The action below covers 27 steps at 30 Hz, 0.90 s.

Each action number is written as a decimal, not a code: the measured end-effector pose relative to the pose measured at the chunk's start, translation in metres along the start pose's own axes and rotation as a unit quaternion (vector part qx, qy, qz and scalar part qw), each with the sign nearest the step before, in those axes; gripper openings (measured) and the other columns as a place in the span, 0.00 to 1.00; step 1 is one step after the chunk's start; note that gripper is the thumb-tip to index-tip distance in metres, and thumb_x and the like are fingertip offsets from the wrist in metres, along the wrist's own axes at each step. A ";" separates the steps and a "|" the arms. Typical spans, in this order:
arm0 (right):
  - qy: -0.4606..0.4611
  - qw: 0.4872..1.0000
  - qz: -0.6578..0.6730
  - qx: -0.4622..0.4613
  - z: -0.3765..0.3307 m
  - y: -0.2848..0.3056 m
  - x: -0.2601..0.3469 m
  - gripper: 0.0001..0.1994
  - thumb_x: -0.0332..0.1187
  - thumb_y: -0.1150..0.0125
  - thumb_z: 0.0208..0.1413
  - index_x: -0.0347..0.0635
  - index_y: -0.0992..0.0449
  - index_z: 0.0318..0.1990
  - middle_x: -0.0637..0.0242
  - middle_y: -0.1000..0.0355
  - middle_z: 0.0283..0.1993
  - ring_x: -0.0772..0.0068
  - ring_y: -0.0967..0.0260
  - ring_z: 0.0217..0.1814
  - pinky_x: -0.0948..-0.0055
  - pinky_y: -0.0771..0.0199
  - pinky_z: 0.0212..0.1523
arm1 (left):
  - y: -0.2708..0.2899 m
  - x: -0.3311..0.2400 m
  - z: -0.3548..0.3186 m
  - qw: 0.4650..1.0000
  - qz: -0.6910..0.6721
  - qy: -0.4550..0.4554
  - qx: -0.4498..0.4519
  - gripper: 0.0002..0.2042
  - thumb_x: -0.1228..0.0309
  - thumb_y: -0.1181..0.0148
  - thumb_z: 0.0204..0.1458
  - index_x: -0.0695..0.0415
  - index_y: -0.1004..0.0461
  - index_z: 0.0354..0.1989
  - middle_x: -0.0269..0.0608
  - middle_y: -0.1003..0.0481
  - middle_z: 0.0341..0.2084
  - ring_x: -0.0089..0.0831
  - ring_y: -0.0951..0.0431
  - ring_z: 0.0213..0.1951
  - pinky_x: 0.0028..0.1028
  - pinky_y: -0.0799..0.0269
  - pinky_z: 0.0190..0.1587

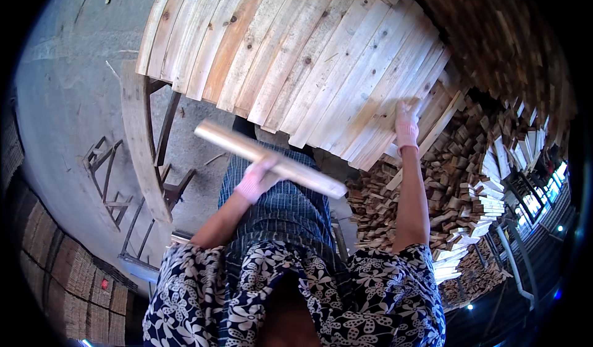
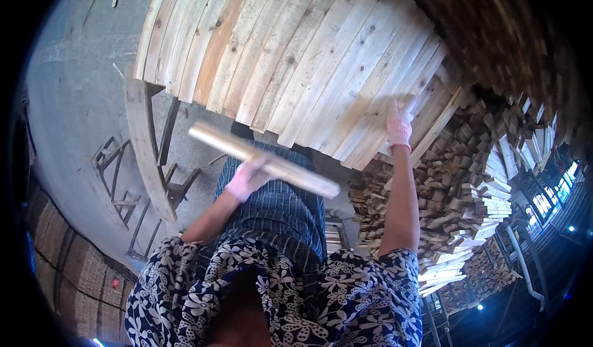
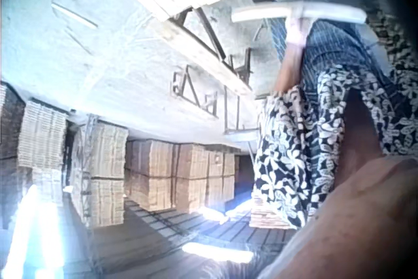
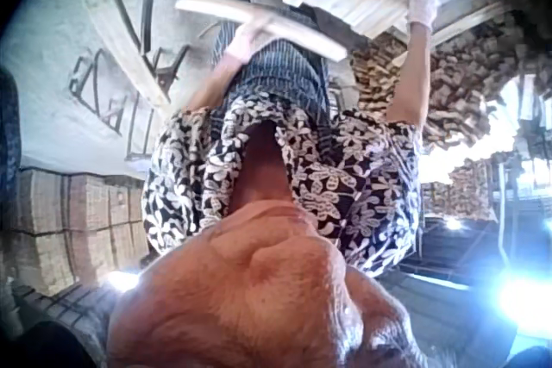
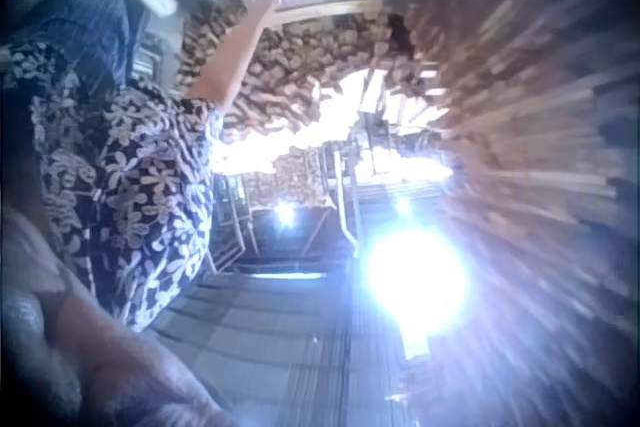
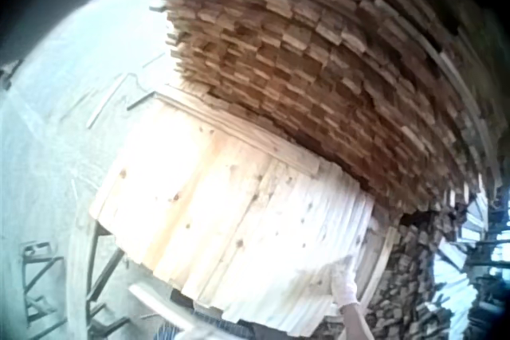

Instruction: The person repeatedly picks up bundles of wooden planks from a large pile and stacks them onto a wooden pallet. They align the planks carefully to form a neat stack, moving back and forth between the source pile and the pallet.

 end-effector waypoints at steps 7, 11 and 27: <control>0.191 0.975 -0.111 -0.006 0.025 0.026 0.038 0.37 0.59 0.56 0.67 0.40 0.41 0.73 0.33 0.38 0.67 0.33 0.35 0.66 0.46 0.32 0.64 | -0.078 -0.013 0.046 0.996 -0.028 0.002 0.084 0.32 0.71 0.29 0.53 0.67 0.36 0.64 0.57 0.30 0.62 0.58 0.29 0.63 0.64 0.33 0.65; 0.313 0.938 -0.143 0.036 -0.098 0.026 0.067 0.37 0.55 0.52 0.68 0.39 0.45 0.75 0.32 0.46 0.73 0.34 0.39 0.69 0.44 0.34 0.66 | -0.067 -0.008 -0.005 0.998 -0.031 -0.002 0.049 0.24 0.70 0.28 0.53 0.55 0.30 0.57 0.50 0.26 0.56 0.55 0.28 0.62 0.67 0.33 0.63; 0.658 0.729 -0.129 -0.136 -0.204 -0.072 0.258 0.37 0.31 0.42 0.53 0.79 0.37 0.71 0.57 0.32 0.47 0.53 0.31 0.42 0.50 0.27 0.46 | -0.126 -0.210 -0.058 0.636 0.618 -0.391 -0.244 0.28 0.68 0.31 0.53 0.61 0.33 0.61 0.51 0.24 0.49 0.43 0.22 0.53 0.38 0.25 0.56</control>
Point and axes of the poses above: each hand's wrist, its own z-axis towards the middle knuckle, its own y-axis out of the back of the hand, x = y × z, the point moved 4 cm from there along z, towards the middle knuckle
